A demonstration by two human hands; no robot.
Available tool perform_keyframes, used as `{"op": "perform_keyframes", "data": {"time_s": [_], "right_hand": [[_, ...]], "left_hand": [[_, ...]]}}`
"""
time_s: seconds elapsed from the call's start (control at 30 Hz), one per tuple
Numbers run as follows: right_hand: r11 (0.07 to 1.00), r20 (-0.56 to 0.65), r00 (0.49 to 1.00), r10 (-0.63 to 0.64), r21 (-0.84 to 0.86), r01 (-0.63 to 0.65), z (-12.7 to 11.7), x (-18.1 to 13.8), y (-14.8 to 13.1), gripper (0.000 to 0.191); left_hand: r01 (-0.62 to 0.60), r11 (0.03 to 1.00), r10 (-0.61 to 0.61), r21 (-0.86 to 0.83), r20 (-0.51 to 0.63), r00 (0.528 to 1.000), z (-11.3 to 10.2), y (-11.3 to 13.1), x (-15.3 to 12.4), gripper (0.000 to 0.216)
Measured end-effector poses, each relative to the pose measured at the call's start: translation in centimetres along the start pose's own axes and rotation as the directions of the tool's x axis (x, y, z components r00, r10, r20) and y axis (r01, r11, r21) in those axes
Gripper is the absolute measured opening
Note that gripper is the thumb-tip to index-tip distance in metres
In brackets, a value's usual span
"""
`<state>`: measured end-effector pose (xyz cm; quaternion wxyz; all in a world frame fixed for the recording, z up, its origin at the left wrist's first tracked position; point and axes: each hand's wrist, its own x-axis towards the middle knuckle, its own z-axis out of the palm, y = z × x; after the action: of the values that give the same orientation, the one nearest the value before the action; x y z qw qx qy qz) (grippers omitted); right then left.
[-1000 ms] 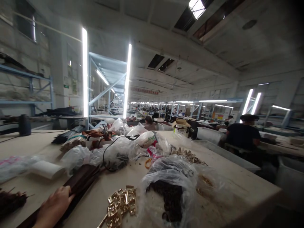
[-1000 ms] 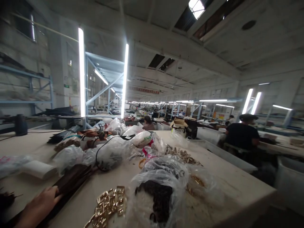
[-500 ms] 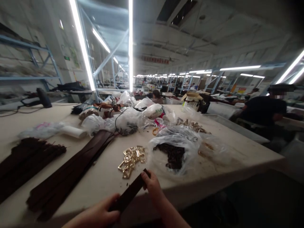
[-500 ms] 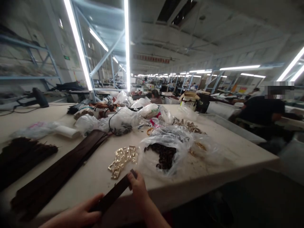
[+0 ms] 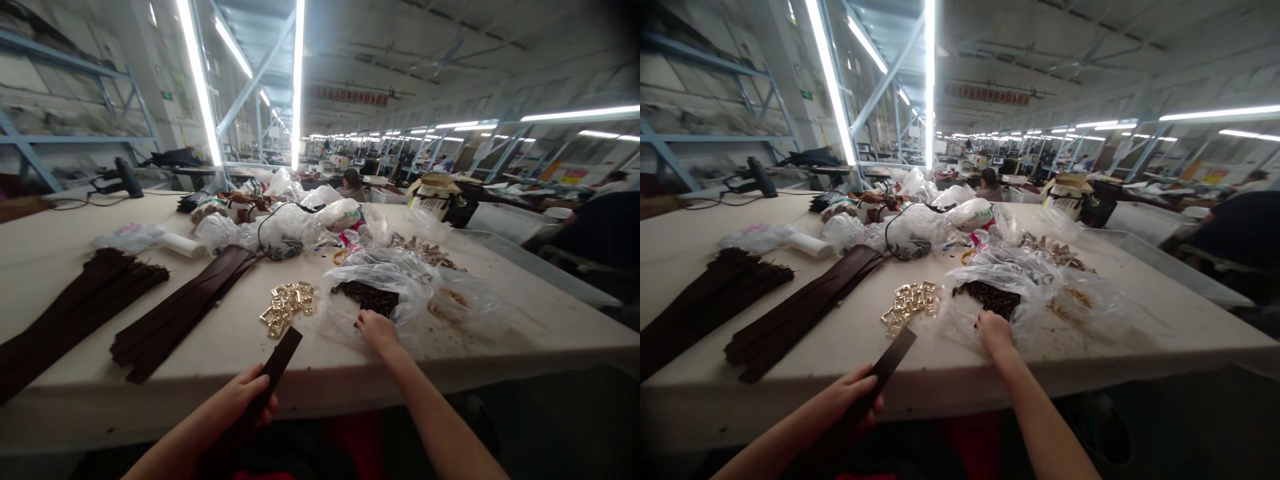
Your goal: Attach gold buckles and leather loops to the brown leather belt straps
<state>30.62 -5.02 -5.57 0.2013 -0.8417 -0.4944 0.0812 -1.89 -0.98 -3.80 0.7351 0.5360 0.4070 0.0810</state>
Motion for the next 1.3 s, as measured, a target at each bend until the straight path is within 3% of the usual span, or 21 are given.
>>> {"op": "perform_keyframes", "data": {"time_s": [0.17, 0.37, 0.57, 0.73, 0.8, 0.83, 0.93, 0.97, 1.0, 1.1, 1.2, 1.3], "right_hand": [[0.957, 0.123, 0.991, -0.055, -0.276, 0.088, 1.0, -0.6, -0.2, 0.018], [0.937, 0.099, 0.992, -0.076, -0.334, 0.105, 1.5, -1.0, -0.7, 0.024], [0.988, -0.003, 0.996, -0.089, -0.123, 0.088, 1.0, -2.0, -0.5, 0.013], [0.956, -0.029, 0.980, -0.196, 0.217, 0.198, 0.3, -5.3, -2.3, 0.029], [0.886, -0.002, 0.977, -0.213, 0.422, 0.195, 0.6, -7.2, -3.6, 0.039], [0.806, 0.013, 0.980, -0.200, 0.571, 0.157, 0.8, -8.1, -4.3, 0.041], [0.337, 0.120, 0.983, -0.138, 0.939, -0.067, 1.7, -10.2, -5.8, 0.036], [0.217, 0.156, 0.978, -0.139, 0.968, -0.123, 1.9, -10.7, -6.1, 0.035], [0.166, 0.177, 0.973, -0.148, 0.974, -0.152, 2.1, -11.0, -6.4, 0.035], [0.167, 0.181, 0.965, -0.191, 0.975, -0.149, 2.4, -11.6, -7.0, 0.036], [0.190, 0.187, 0.952, -0.244, 0.971, -0.142, 2.9, -12.1, -7.8, 0.037], [0.129, 0.255, 0.932, -0.259, 0.965, -0.228, 3.9, -12.6, -8.6, 0.036]], "left_hand": [[0.058, 0.995, -0.058, -0.078, 0.008, 0.998, 2.2, 1.5, -1.3, 0.041], [0.051, 0.991, -0.050, -0.127, 0.012, 0.999, 2.9, 1.6, -2.5, 0.039], [0.027, 0.995, -0.022, -0.095, 0.054, 0.998, 3.8, 0.8, -3.1, 0.037], [-0.148, 0.984, 0.149, 0.095, 0.002, 0.989, 5.1, 0.5, -3.9, 0.038], [-0.225, 0.959, 0.227, 0.174, 0.008, 0.974, 5.8, 0.5, -4.0, 0.036], [-0.244, 0.950, 0.246, 0.194, 0.015, 0.969, 6.0, 0.4, -4.1, 0.035], [-0.242, 0.941, 0.246, 0.236, 0.014, 0.969, 6.3, 0.3, -4.2, 0.030], [-0.240, 0.935, 0.246, 0.263, 0.009, 0.969, 6.3, 0.2, -4.3, 0.029], [-0.234, 0.926, 0.243, 0.296, 0.008, 0.970, 6.1, 0.1, -4.4, 0.028], [-0.207, 0.912, 0.211, 0.355, 0.029, 0.977, 5.8, 0.1, -4.6, 0.026], [-0.220, 0.929, 0.224, 0.299, 0.021, 0.974, 6.0, 0.2, -4.5, 0.029], [-0.247, 0.931, 0.260, 0.268, -0.013, 0.965, 6.3, 0.0, -4.0, 0.032]]}}
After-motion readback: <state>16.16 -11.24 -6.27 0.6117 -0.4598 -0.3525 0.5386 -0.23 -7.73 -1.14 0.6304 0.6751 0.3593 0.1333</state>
